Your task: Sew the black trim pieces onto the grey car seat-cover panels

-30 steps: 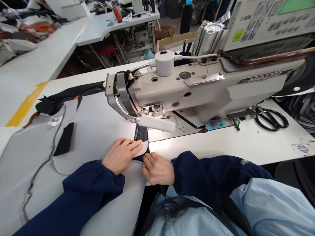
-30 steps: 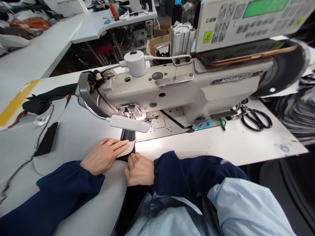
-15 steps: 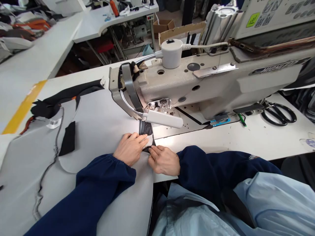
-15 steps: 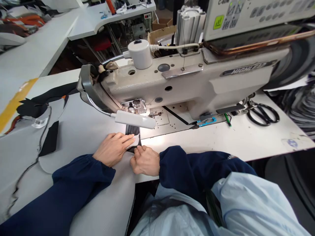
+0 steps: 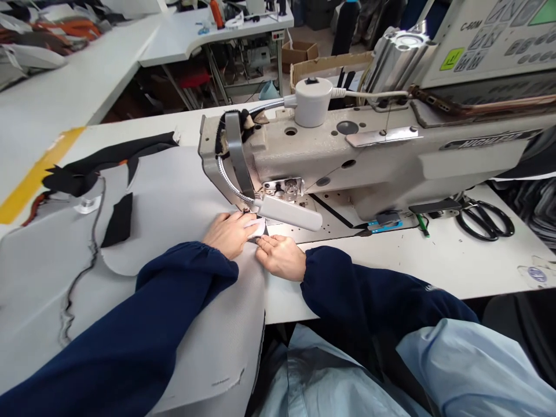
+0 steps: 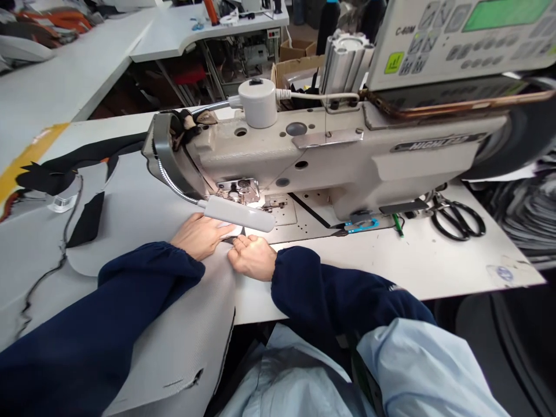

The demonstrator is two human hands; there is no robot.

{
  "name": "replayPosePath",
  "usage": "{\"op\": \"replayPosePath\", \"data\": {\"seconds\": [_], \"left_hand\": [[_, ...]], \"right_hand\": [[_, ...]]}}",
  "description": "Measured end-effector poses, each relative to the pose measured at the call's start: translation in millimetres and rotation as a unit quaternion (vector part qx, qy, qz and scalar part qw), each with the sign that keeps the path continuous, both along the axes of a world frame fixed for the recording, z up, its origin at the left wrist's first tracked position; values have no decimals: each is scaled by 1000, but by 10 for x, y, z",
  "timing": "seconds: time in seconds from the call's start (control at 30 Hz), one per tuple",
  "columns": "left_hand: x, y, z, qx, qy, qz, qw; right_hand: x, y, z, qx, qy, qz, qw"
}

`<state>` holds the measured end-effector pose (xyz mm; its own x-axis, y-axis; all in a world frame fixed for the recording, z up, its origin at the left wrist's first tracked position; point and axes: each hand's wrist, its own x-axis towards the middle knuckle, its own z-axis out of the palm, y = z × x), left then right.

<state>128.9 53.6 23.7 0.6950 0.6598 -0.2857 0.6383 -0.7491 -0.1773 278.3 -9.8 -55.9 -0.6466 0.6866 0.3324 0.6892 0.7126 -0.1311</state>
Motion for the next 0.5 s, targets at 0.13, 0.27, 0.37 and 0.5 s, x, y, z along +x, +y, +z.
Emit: {"op": "replayPosePath", "data": {"seconds": [0.13, 0.27, 0.37, 0.5], "left_hand": [[18, 40, -47, 9, -10, -20, 1000], [64, 68, -102, 35, -31, -38, 998], [134, 77, -82, 40, -25, -33, 998], [-51, -178, -21, 33, -78, -64, 994]], "right_hand": [[43, 115, -24, 24, -26, -7, 999], [86, 204, -100, 18, 1, -15, 1000], [119, 236, -149, 9, 21, -10, 1000], [178, 264, -159, -12, 48, 13, 999]]}}
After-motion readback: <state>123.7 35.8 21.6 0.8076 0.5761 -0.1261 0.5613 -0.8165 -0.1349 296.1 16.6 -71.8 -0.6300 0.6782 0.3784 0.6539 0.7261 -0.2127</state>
